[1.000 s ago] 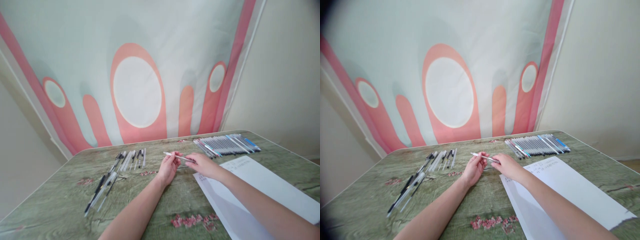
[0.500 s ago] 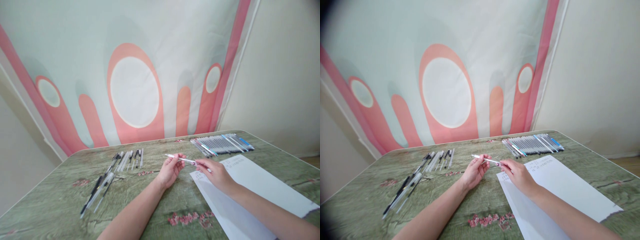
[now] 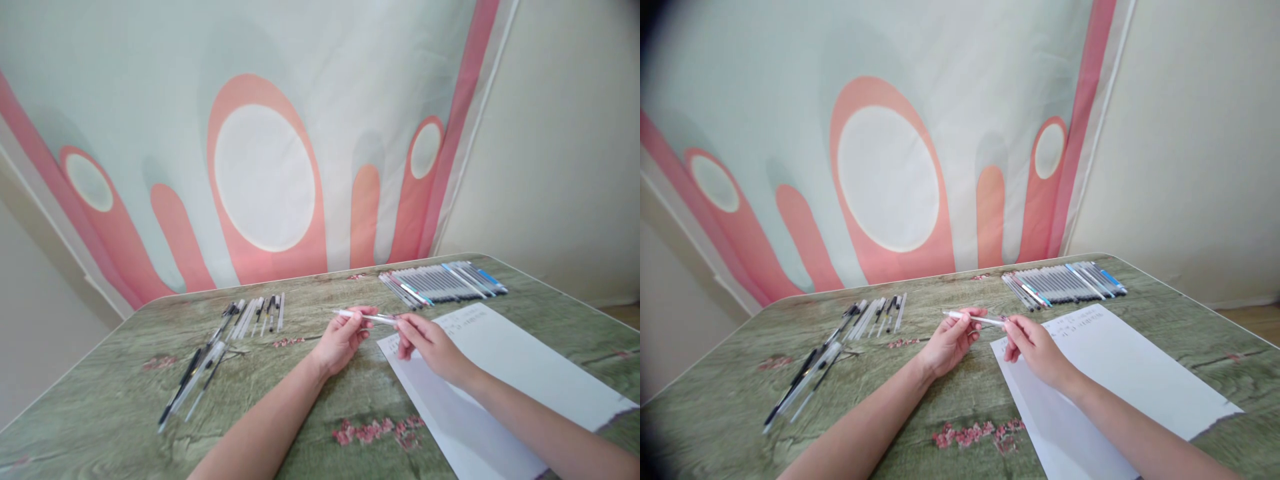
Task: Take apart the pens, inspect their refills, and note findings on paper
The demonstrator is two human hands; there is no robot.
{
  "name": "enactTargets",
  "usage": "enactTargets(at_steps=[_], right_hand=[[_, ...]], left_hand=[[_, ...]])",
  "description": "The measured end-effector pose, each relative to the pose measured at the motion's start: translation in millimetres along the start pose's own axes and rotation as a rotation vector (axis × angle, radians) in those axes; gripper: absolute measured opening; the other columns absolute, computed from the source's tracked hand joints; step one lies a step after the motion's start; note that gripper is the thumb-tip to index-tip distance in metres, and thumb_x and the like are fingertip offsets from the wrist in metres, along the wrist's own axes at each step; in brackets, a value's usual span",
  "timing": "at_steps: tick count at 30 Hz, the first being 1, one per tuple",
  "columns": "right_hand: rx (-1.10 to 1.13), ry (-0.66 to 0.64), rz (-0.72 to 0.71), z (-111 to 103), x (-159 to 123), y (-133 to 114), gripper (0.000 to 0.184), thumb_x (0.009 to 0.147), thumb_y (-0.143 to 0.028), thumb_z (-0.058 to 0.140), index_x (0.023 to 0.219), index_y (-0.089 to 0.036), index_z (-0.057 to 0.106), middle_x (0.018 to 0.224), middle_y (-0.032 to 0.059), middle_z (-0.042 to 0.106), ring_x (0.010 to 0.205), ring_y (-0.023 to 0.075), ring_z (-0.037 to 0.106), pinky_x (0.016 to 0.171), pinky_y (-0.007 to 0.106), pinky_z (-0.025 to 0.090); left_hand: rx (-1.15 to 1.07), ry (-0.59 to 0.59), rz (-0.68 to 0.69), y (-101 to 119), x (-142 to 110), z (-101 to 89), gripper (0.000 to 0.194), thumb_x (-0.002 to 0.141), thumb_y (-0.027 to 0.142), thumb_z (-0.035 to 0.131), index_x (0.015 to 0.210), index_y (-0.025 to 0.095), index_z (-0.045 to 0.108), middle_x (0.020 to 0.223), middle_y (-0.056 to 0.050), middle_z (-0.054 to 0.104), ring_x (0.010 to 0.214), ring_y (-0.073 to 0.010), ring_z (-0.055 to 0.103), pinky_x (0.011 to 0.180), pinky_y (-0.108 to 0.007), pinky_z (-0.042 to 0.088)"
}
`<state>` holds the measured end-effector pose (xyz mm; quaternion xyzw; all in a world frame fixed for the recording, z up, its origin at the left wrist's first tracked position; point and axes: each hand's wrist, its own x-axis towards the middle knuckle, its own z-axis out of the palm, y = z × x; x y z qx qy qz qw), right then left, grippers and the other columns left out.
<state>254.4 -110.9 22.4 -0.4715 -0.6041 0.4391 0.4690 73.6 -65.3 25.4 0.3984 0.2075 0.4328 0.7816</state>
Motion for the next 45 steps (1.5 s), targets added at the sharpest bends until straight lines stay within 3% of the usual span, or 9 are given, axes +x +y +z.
enactTargets(at_steps=[4,7,12,15,18,25,34,40,45], right_hand=[[0.171,-0.067,0.110,-2.7,1.7,-1.9,0.034,0.083,-0.047,0.038,0.078,-0.015,0.048,0.056,-0.0052,0.042,0.051,0.0122,0.057,0.047,0.024,0.047],[0.116,-0.086,0.106,-3.7,2.7,0.3,0.034,0.083,-0.047,0.037,0.085,-0.015,0.049,0.060,-0.0027,0.048,0.055,0.0136,0.059,0.047,0.025,0.048],[-0.295,0.127,-0.248,-5.1,1.9,8.9,0.031,0.081,-0.036,0.048,0.107,-0.020,0.047,0.090,0.0070,0.058,0.072,0.0167,0.061,0.056,0.029,0.052],[-0.511,0.180,-0.514,-7.7,0.8,12.1,0.020,0.081,-0.027,0.049,0.099,-0.022,0.055,0.090,0.0070,0.060,0.079,0.0176,0.059,0.066,0.030,0.051],[-0.574,0.210,-0.621,-9.8,-0.1,13.1,0.020,0.080,-0.020,0.050,0.099,-0.022,0.055,0.086,0.0056,0.062,0.077,0.0165,0.060,0.069,0.030,0.050],[-0.477,0.171,-0.458,-7.7,-4.9,6.6,0.018,0.081,-0.024,0.049,0.096,-0.020,0.057,0.082,0.0053,0.063,0.065,0.0142,0.061,0.062,0.027,0.051],[-0.080,0.115,-0.018,-2.2,-4.0,0.8,0.028,0.078,-0.039,0.050,0.091,-0.015,0.058,0.064,0.0025,0.064,0.055,0.0142,0.061,0.056,0.026,0.053],[-0.075,0.079,-0.017,-3.1,-2.5,-3.6,0.029,0.077,-0.039,0.051,0.092,-0.015,0.057,0.067,0.0038,0.065,0.060,0.0154,0.062,0.059,0.027,0.053],[-0.317,0.128,-0.243,-3.9,-3.8,2.8,0.032,0.076,-0.032,0.054,0.106,-0.020,0.052,0.087,0.0062,0.065,0.074,0.0178,0.063,0.066,0.030,0.053]], left_hand=[[0.014,-0.020,-0.004,-0.6,0.2,-0.1,0.024,0.074,0.028,0.059,0.092,0.013,0.062,0.091,-0.008,0.061,0.070,-0.0077,0.055,0.066,-0.019,0.041],[-0.021,-0.006,0.010,-2.1,1.8,-1.3,0.022,0.076,0.026,0.057,0.092,0.013,0.061,0.101,-0.010,0.059,0.073,-0.0082,0.056,0.069,-0.019,0.042],[-0.106,0.001,0.013,-3.6,4.9,-4.3,0.019,0.078,0.023,0.054,0.092,0.011,0.060,0.100,-0.010,0.060,0.073,-0.0070,0.057,0.075,-0.018,0.043],[-0.136,0.017,-0.005,-4.0,5.0,-4.3,0.019,0.079,0.023,0.053,0.092,0.010,0.059,0.098,-0.010,0.061,0.071,-0.0060,0.057,0.074,-0.017,0.045],[-0.136,0.027,-0.012,-4.1,3.9,-2.6,0.020,0.079,0.023,0.053,0.092,0.010,0.060,0.097,-0.010,0.061,0.070,-0.0055,0.058,0.073,-0.015,0.045],[-0.109,-0.004,0.004,-4.4,2.6,-2.2,0.021,0.076,0.024,0.058,0.091,0.009,0.060,0.095,-0.010,0.062,0.068,-0.0052,0.057,0.071,-0.016,0.045],[-0.027,-0.047,0.056,-3.9,2.8,-3.6,0.020,0.077,0.023,0.056,0.093,0.010,0.060,0.095,-0.010,0.063,0.066,-0.0049,0.056,0.072,-0.017,0.043],[-0.085,-0.032,0.057,-3.2,4.7,-4.2,0.018,0.079,0.021,0.054,0.093,0.010,0.059,0.095,-0.009,0.062,0.069,-0.0050,0.056,0.073,-0.017,0.043],[-0.119,-0.012,0.038,-1.9,5.7,-4.1,0.018,0.079,0.022,0.053,0.091,0.010,0.059,0.096,-0.009,0.061,0.070,-0.0058,0.056,0.073,-0.017,0.045]])
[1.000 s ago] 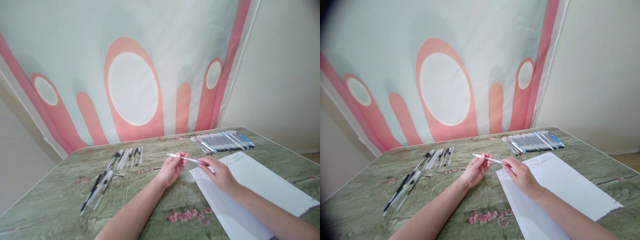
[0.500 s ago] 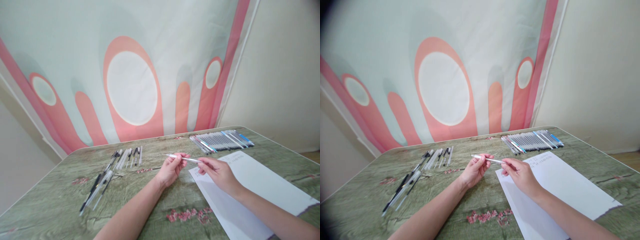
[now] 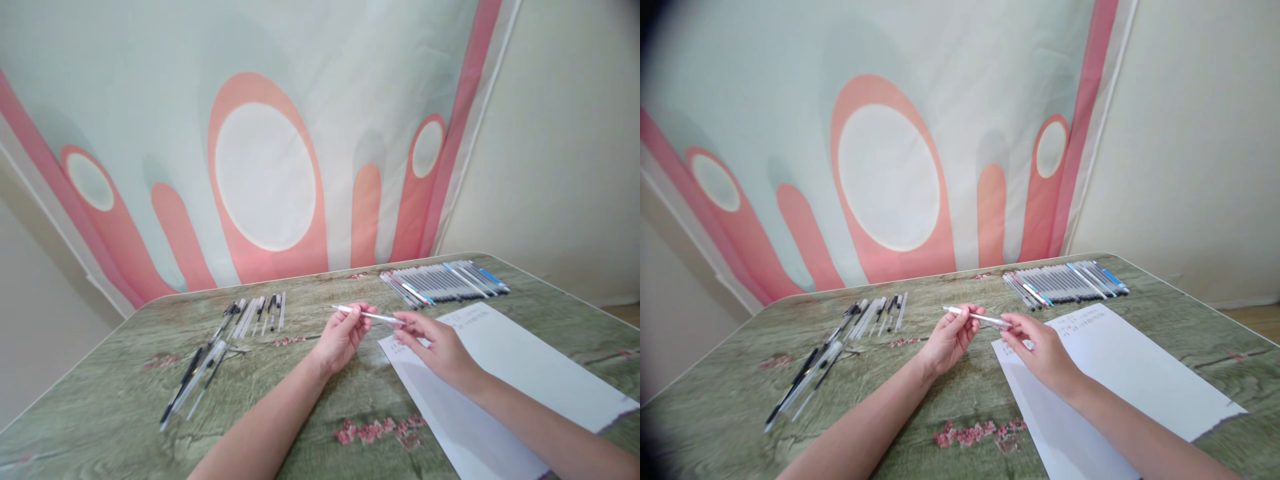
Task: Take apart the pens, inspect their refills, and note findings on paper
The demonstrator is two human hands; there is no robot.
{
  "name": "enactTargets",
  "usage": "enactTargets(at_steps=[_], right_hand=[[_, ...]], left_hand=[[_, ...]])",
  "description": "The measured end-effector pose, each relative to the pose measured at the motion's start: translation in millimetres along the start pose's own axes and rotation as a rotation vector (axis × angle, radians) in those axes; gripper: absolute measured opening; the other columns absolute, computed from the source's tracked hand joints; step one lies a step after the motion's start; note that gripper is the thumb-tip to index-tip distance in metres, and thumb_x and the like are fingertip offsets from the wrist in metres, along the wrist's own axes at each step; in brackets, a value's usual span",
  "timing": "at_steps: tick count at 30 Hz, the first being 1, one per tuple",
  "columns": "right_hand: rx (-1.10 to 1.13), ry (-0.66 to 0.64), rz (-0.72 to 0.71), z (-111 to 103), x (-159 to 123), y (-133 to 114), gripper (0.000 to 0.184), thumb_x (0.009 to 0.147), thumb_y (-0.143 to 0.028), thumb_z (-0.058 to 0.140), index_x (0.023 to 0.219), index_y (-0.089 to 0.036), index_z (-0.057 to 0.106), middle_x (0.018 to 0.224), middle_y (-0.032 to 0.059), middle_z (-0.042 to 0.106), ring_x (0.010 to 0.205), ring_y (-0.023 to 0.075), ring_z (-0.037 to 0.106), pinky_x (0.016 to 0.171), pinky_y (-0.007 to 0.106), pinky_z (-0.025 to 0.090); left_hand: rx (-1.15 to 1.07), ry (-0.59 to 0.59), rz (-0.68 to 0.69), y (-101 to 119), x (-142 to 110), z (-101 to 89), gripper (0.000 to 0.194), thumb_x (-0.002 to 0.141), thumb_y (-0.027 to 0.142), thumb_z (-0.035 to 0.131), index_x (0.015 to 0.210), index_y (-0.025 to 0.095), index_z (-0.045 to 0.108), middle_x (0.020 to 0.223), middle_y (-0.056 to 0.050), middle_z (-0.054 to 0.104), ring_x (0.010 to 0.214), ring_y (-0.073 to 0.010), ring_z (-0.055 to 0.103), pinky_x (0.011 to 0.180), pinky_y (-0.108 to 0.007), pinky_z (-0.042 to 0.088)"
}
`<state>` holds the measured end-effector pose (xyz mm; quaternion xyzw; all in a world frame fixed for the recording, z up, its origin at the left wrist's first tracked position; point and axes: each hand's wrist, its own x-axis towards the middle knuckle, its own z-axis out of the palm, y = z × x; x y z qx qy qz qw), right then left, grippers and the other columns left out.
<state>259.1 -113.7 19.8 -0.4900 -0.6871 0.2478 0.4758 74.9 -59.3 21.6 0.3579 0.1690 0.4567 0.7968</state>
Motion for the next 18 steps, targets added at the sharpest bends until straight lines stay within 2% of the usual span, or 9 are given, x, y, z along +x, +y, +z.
enactTargets(at_steps=[3,5,11,18], right_hand=[[-0.172,0.050,-0.196,-0.1,-2.2,4.5,0.026,0.080,-0.028,0.050,0.105,-0.021,0.055,0.095,0.0067,0.063,0.079,0.0179,0.062,0.072,0.031,0.052],[-0.230,0.066,-0.272,-0.8,-2.7,6.1,0.025,0.080,-0.026,0.049,0.104,-0.022,0.056,0.096,0.0063,0.063,0.082,0.0181,0.061,0.075,0.031,0.050],[-0.149,0.029,-0.160,-0.8,-2.3,7.6,0.026,0.081,-0.025,0.049,0.106,-0.021,0.053,0.093,0.0059,0.063,0.074,0.0154,0.063,0.065,0.027,0.053],[-0.076,-0.003,-0.119,3.1,-3.7,8.0,0.026,0.082,-0.027,0.047,0.106,-0.021,0.053,0.093,0.0059,0.063,0.071,0.0148,0.063,0.063,0.027,0.054]], left_hand=[[-0.007,0.005,-0.008,-0.7,0.0,-0.6,0.018,0.079,0.022,0.054,0.091,0.009,0.058,0.096,-0.010,0.061,0.070,-0.0060,0.056,0.072,-0.017,0.045],[-0.009,0.005,-0.016,-0.6,0.1,-1.1,0.018,0.078,0.022,0.054,0.091,0.009,0.058,0.095,-0.010,0.061,0.070,-0.0060,0.057,0.072,-0.017,0.045],[-0.009,0.018,-0.001,0.4,0.5,-1.9,0.017,0.078,0.022,0.055,0.089,0.010,0.059,0.095,-0.009,0.062,0.070,-0.0055,0.057,0.072,-0.016,0.045],[-0.013,0.045,-0.040,-3.0,-1.1,-0.6,0.019,0.078,0.023,0.055,0.091,0.010,0.059,0.095,-0.009,0.062,0.069,-0.0049,0.057,0.073,-0.016,0.045]])
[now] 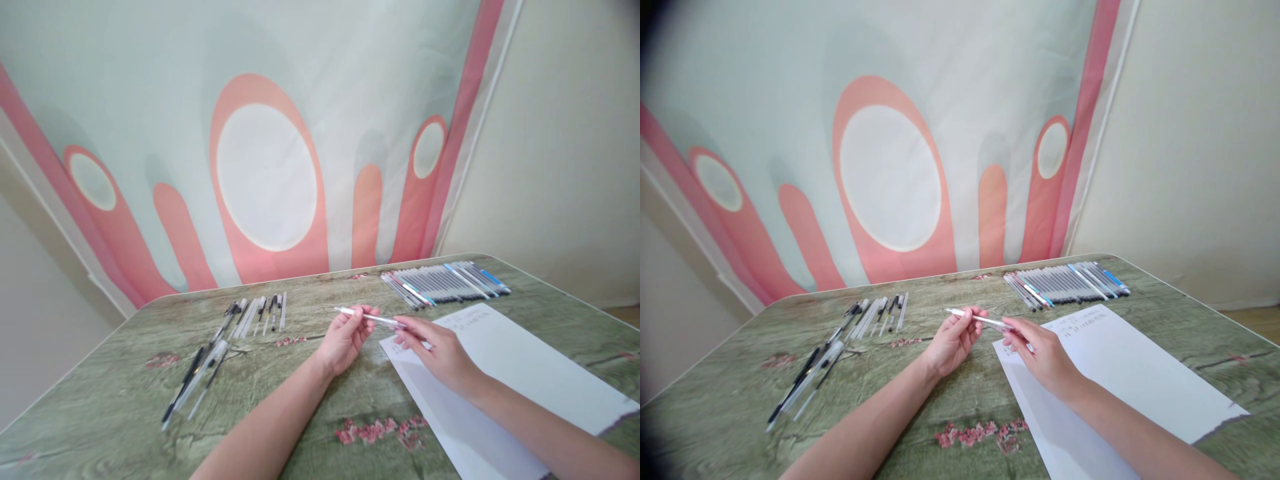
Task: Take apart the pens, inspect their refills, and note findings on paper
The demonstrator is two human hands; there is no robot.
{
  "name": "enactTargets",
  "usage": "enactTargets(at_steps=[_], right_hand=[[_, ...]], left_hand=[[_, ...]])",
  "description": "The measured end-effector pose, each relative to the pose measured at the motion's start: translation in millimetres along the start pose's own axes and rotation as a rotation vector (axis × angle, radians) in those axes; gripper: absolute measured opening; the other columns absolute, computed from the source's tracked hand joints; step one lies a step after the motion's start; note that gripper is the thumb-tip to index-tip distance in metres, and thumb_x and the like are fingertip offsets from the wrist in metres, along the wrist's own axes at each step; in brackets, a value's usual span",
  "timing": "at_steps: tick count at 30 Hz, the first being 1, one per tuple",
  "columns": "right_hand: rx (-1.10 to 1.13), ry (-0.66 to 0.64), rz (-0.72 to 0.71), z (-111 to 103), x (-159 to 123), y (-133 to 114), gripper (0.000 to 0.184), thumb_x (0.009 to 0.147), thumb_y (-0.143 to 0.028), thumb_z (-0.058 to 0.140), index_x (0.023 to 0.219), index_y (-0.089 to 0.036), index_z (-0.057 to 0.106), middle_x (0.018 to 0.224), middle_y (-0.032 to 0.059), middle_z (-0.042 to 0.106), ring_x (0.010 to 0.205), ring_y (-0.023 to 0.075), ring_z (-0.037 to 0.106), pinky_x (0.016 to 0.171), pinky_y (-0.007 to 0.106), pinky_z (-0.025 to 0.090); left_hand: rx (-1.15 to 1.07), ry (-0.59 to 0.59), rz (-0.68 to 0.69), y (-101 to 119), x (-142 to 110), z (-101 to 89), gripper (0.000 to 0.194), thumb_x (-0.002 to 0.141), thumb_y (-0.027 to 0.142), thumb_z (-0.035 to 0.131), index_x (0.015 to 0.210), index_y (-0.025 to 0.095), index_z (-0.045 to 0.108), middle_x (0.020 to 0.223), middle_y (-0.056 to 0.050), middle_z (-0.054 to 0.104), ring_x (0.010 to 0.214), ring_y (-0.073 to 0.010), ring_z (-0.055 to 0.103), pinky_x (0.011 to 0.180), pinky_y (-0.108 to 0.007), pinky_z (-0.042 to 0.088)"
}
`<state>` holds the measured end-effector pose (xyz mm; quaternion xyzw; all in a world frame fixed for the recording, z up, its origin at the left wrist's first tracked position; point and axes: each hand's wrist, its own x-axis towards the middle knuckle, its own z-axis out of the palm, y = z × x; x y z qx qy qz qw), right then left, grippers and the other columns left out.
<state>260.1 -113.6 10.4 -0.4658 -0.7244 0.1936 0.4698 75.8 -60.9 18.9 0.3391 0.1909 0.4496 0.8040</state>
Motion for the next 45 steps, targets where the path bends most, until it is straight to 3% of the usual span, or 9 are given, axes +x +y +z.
enactTargets(at_steps=[13,21,33,40,45], right_hand=[[0.329,-0.085,0.328,1.7,5.5,-10.1,0.041,0.081,-0.039,0.045,0.112,-0.014,0.051,0.087,0.0092,0.066,0.065,0.0161,0.063,0.059,0.032,0.054],[0.327,-0.069,0.321,0.4,4.1,-6.7,0.038,0.082,-0.040,0.043,0.110,-0.015,0.052,0.084,0.0076,0.066,0.060,0.0145,0.062,0.060,0.032,0.054],[0.292,-0.008,0.304,0.5,2.7,-0.3,0.039,0.080,-0.041,0.047,0.110,-0.017,0.052,0.095,0.0095,0.065,0.067,0.0166,0.062,0.059,0.032,0.054],[0.479,-0.049,0.353,-6.2,7.3,-11.5,0.035,0.079,-0.040,0.049,0.104,-0.017,0.054,0.101,0.0114,0.061,0.078,0.0186,0.060,0.058,0.032,0.053],[0.666,-0.096,0.387,-10.1,7.5,-18.0,0.032,0.078,-0.037,0.052,0.104,-0.019,0.053,0.096,0.0108,0.061,0.069,0.0148,0.057,0.052,0.027,0.048]], left_hand=[[-0.029,0.028,0.009,-0.5,1.8,-2.7,0.018,0.076,0.021,0.057,0.090,0.010,0.059,0.093,-0.009,0.062,0.069,-0.0064,0.057,0.070,-0.018,0.046],[-0.048,0.043,0.003,-0.1,1.8,-3.7,0.018,0.077,0.022,0.055,0.091,0.010,0.057,0.094,-0.009,0.062,0.068,-0.0059,0.056,0.069,-0.017,0.046],[-0.109,0.127,0.052,3.5,8.4,-16.6,0.019,0.077,0.022,0.056,0.093,0.012,0.056,0.092,-0.007,0.062,0.063,-0.0043,0.055,0.065,-0.017,0.047],[-0.129,0.179,0.039,5.4,9.0,-16.9,0.016,0.077,0.023,0.055,0.090,0.013,0.057,0.088,-0.005,0.062,0.060,-0.0036,0.054,0.063,-0.016,0.046],[-0.134,0.184,0.026,3.4,9.4,-18.2,0.018,0.076,0.022,0.057,0.091,0.012,0.057,0.087,-0.005,0.062,0.060,-0.0036,0.054,0.062,-0.015,0.047]])
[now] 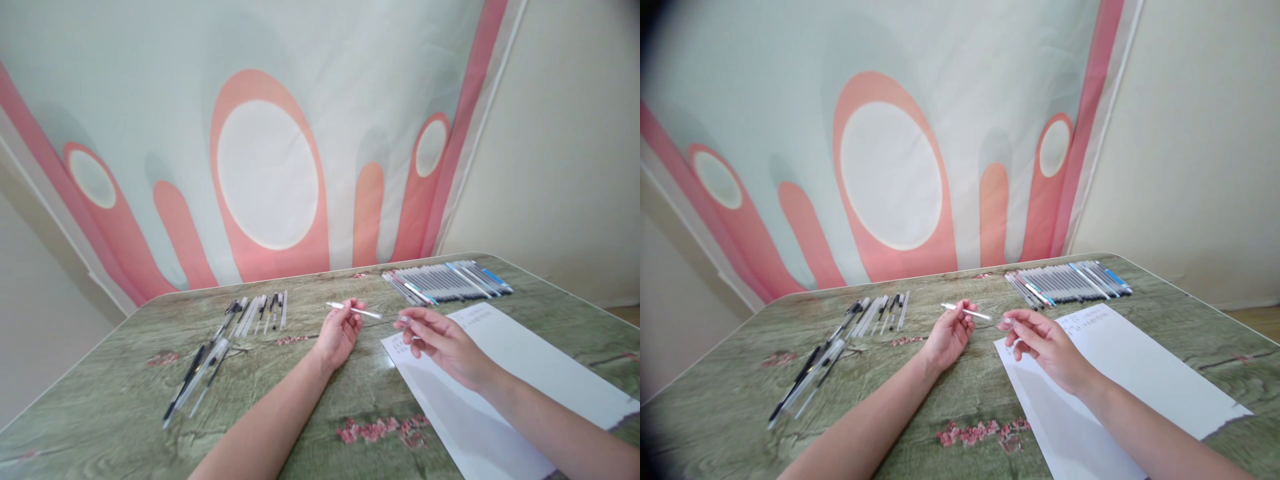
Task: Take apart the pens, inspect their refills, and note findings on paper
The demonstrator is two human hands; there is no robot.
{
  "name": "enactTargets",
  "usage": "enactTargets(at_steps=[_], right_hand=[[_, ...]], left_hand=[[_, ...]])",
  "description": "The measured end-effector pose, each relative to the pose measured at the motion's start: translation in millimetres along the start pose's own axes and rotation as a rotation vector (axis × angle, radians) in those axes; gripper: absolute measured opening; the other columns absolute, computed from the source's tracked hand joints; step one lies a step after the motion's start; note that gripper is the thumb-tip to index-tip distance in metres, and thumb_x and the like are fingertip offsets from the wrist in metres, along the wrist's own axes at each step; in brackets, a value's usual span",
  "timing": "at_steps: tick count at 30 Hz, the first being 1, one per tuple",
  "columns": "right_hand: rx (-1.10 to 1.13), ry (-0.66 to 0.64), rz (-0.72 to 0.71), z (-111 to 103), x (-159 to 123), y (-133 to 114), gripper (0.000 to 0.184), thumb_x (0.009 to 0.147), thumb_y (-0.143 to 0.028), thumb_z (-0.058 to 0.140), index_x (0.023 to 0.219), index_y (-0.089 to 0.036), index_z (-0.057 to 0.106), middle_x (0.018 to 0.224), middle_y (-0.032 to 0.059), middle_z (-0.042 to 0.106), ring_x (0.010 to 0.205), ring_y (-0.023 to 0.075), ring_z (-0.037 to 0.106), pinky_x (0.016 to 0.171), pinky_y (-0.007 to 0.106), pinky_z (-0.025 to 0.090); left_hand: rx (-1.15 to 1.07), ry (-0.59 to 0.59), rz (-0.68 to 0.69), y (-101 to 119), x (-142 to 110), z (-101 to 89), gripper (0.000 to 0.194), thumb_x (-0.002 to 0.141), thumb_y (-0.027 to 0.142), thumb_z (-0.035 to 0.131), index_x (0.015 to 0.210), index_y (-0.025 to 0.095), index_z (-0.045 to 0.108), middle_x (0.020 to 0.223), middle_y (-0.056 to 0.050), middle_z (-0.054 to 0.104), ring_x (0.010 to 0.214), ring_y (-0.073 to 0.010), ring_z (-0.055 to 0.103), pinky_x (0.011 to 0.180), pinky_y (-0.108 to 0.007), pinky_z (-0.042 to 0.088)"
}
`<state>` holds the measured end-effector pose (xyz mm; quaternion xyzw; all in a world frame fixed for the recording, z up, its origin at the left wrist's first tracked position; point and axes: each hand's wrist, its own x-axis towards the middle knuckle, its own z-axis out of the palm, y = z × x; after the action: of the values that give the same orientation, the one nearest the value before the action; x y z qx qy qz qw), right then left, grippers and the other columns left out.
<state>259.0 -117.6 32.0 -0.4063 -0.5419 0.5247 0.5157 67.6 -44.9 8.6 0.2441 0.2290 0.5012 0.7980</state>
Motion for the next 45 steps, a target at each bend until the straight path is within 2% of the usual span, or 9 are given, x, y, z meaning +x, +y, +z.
enactTargets(at_steps=[6,9,16,21,27,32,36,41,45], right_hand=[[0.075,-0.057,0.018,6.5,-4.5,-7.5,0.026,0.078,-0.034,0.052,0.101,-0.021,0.054,0.090,0.0083,0.061,0.064,0.0117,0.053,0.053,0.026,0.045],[0.044,-0.051,0.010,7.3,-4.0,-6.9,0.027,0.077,-0.036,0.053,0.099,-0.020,0.055,0.088,0.0074,0.061,0.064,0.0122,0.054,0.054,0.027,0.045],[-0.461,0.097,-0.067,-13.4,8.2,7.3,0.029,0.075,-0.038,0.054,0.095,-0.017,0.053,0.076,0.0036,0.061,0.067,0.0140,0.057,0.061,0.027,0.047],[-0.781,0.093,-0.161,-30.3,13.1,-0.3,0.018,0.076,-0.031,0.051,0.084,-0.017,0.059,0.072,0.0027,0.059,0.065,0.0142,0.056,0.059,0.027,0.045],[-0.917,-0.038,-0.237,-29.8,14.2,3.2,0.019,0.078,-0.027,0.046,0.081,-0.019,0.063,0.077,0.0043,0.059,0.065,0.0145,0.055,0.059,0.028,0.045],[-0.936,-0.061,-0.217,-28.3,15.1,13.4,0.020,0.079,-0.025,0.045,0.080,-0.018,0.064,0.077,0.0039,0.059,0.065,0.0139,0.055,0.061,0.027,0.044],[-0.936,-0.086,-0.199,-31.2,15.9,16.1,0.020,0.078,-0.025,0.045,0.079,-0.018,0.064,0.078,0.0038,0.059,0.065,0.0136,0.055,0.060,0.027,0.044],[-0.966,-0.065,-0.204,-40.0,19.7,17.4,0.021,0.079,-0.024,0.045,0.087,-0.019,0.064,0.086,0.0052,0.060,0.068,0.0143,0.056,0.061,0.028,0.045],[-1.008,-0.118,-0.249,-46.8,21.4,23.5,0.030,0.078,-0.027,0.049,0.106,-0.023,0.058,0.113,0.0068,0.053,0.097,0.0203,0.052,0.076,0.032,0.045]], left_hand=[[0.024,-0.020,0.002,-1.0,0.7,-2.1,0.020,0.073,0.017,0.059,0.093,0.013,0.056,0.087,-0.005,0.062,0.059,-0.0028,0.054,0.062,-0.014,0.046],[0.092,-0.016,0.011,-2.7,0.8,-1.4,0.023,0.071,0.017,0.062,0.092,0.013,0.054,0.086,-0.005,0.062,0.059,-0.0028,0.053,0.060,-0.014,0.045],[0.531,0.054,0.084,-10.8,1.0,-0.1,0.051,0.064,0.030,0.068,0.104,0.013,0.042,0.072,-0.005,0.065,0.044,-0.0047,0.048,0.040,-0.014,0.032],[0.705,0.086,0.127,-13.2,2.6,-3.6,0.050,0.065,0.035,0.065,0.103,0.013,0.041,0.067,-0.004,0.065,0.040,-0.0055,0.047,0.038,-0.015,0.029],[0.911,0.083,0.120,-13.3,7.9,-15.8,0.042,0.066,0.033,0.064,0.100,0.015,0.046,0.058,-0.001,0.063,0.035,-0.0073,0.044,0.037,-0.017,0.026],[1.175,0.115,0.268,-8.2,7.9,-21.3,0.052,0.068,0.032,0.061,0.113,0.014,0.044,0.048,0.002,0.057,0.041,-0.0122,0.049,0.047,-0.021,0.034],[1.458,0.124,0.371,-3.8,2.2,-16.0,0.056,0.071,0.036,0.056,0.120,0.013,0.038,0.052,0.001,0.057,0.052,-0.0162,0.054,0.058,-0.024,0.037],[1.901,0.125,0.322,-1.5,-6.3,-8.0,0.049,0.078,0.040,0.044,0.120,0.017,0.035,0.070,-0.005,0.061,0.067,-0.0209,0.058,0.063,-0.028,0.039],[2.090,0.123,0.269,-1.9,-8.9,-5.0,0.045,0.080,0.042,0.038,0.118,0.019,0.035,0.081,-0.009,0.062,0.074,-0.0224,0.059,0.066,-0.029,0.040]])
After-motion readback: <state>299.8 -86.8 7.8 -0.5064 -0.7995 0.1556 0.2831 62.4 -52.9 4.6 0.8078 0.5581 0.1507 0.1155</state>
